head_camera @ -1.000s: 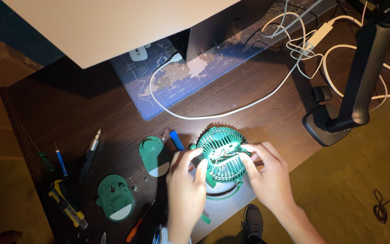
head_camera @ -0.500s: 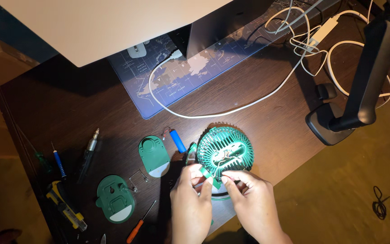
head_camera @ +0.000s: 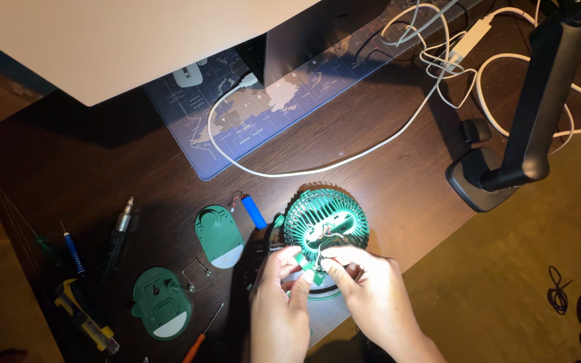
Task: The person disassembles a small green electric fan by removing the front grille, detaching the battery, and separating the fan blades. They then reassemble the fan by reconnecting the battery, placing the blades back, and snapping the front grille into place.
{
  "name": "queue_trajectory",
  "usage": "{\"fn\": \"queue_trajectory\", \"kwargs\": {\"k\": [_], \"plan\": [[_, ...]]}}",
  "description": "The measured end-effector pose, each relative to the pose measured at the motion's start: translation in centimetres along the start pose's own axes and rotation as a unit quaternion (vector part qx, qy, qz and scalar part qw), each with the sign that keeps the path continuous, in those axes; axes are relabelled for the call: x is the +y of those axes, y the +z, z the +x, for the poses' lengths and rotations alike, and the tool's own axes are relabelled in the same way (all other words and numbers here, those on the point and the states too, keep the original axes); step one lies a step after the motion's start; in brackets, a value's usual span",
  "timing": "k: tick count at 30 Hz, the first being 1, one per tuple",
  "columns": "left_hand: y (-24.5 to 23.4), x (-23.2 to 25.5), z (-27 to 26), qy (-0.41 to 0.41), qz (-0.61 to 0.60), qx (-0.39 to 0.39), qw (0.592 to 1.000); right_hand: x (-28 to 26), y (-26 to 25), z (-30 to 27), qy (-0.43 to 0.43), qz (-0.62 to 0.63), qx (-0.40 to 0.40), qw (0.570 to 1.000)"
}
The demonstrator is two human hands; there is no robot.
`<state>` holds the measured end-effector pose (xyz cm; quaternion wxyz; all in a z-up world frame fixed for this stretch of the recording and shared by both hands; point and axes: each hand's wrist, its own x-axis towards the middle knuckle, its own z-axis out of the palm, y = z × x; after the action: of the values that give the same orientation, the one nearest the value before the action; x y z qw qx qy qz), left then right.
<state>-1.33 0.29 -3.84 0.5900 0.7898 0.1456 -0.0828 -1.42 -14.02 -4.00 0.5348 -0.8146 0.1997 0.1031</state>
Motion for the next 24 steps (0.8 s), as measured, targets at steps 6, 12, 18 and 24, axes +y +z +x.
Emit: {"fn": "queue_trajectory", "kwargs": {"k": [6, 12, 18, 24], "plan": [[2.1, 0.7, -1.7, -0.14, 0.008, 0.057, 0.989, 2.1, -1.2, -0.7, 0.052, 0.128, -0.058, 0.989], [4.8, 0.2, -3.6, 0.106, 0.037, 0.116, 0.987, 4.5, -3.1, -0.9, 0.065, 0.272, -0.148, 0.949], [5.2, -0.1, -4.4, 0.158, -0.049, 0.056, 0.985, 5.3, -2.3, -1.1, 0.067, 0.403, -0.14, 0.902], [2.8, 0.9, -3.4, 0.058, 0.008, 0.105, 0.993, 5.6, -1.3, -1.0, 0.09, 0.46, -0.131, 0.874]]}}
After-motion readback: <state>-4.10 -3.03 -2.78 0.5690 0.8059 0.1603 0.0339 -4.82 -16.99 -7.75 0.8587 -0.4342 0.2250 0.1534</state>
